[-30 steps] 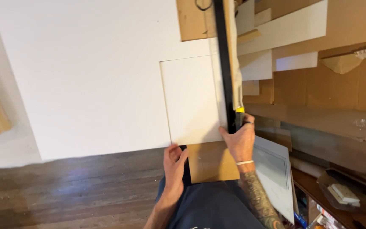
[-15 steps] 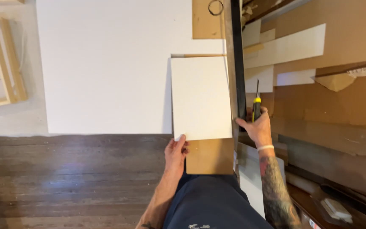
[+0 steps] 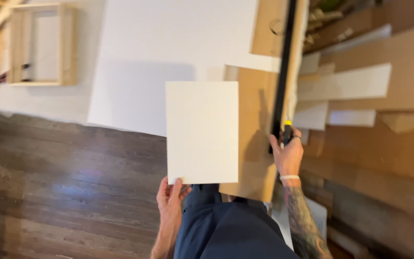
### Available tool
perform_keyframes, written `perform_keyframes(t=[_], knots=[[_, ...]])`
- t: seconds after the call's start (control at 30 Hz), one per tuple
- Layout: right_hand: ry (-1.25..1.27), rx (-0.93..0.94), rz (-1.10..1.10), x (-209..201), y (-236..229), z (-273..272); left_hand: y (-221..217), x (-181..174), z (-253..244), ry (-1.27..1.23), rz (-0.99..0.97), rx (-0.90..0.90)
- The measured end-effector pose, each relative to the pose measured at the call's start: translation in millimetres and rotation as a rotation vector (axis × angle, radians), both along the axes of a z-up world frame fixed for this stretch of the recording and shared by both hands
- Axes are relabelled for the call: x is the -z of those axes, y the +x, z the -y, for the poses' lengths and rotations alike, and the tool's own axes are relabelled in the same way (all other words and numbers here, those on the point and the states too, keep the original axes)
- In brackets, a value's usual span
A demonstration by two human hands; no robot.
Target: Cutting a foam board to size and fitting it into a wooden frame using a utility knife and pencil.
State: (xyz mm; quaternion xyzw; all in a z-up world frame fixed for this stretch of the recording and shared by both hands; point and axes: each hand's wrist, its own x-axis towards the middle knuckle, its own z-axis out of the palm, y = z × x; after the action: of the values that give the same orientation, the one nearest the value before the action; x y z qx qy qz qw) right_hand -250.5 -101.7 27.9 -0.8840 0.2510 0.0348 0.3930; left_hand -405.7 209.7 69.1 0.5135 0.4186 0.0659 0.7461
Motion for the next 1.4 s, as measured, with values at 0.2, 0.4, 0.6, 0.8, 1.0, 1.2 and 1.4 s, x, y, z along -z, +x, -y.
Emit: perform_keyframes(t=[0.2,0.4,0.6,0.8,1.0,1.2,1.4], knots=[[-0.270,-0.392,0.294,54.3,11.2,-56.0,-5.9,-5.9,-48.3,-0.103,0.056,-0.215],[-0.249,-0.266,0.310,-16.6,5.5,-175.8,34.5,-10.1,-124.0,-0.171,0.161,-0.081],[0.889,0.075,0.173,-18.5,49.9,-312.6,160.2,30.0,-297.3,-0.035,0.165,0.381],[0.571,0.199,0.106,-61.5,50.8,-371.4,370.0,70.5,-510.3,1.403,0.028,0.412],[0.645,0.341,0.101,-60.3,43.5,-400.9,415.8,59.4,-546.4,1.085,-0.186,0.573],[0.647,0.392,0.136,-63.8,77.6,-431.9,396.2,-44.7,-585.0,1.161,0.034,0.273],[0.764,0.398,0.211,-116.3,111.6,-454.6,351.9,-190.6,-551.1,0.815,0.187,0.464]])
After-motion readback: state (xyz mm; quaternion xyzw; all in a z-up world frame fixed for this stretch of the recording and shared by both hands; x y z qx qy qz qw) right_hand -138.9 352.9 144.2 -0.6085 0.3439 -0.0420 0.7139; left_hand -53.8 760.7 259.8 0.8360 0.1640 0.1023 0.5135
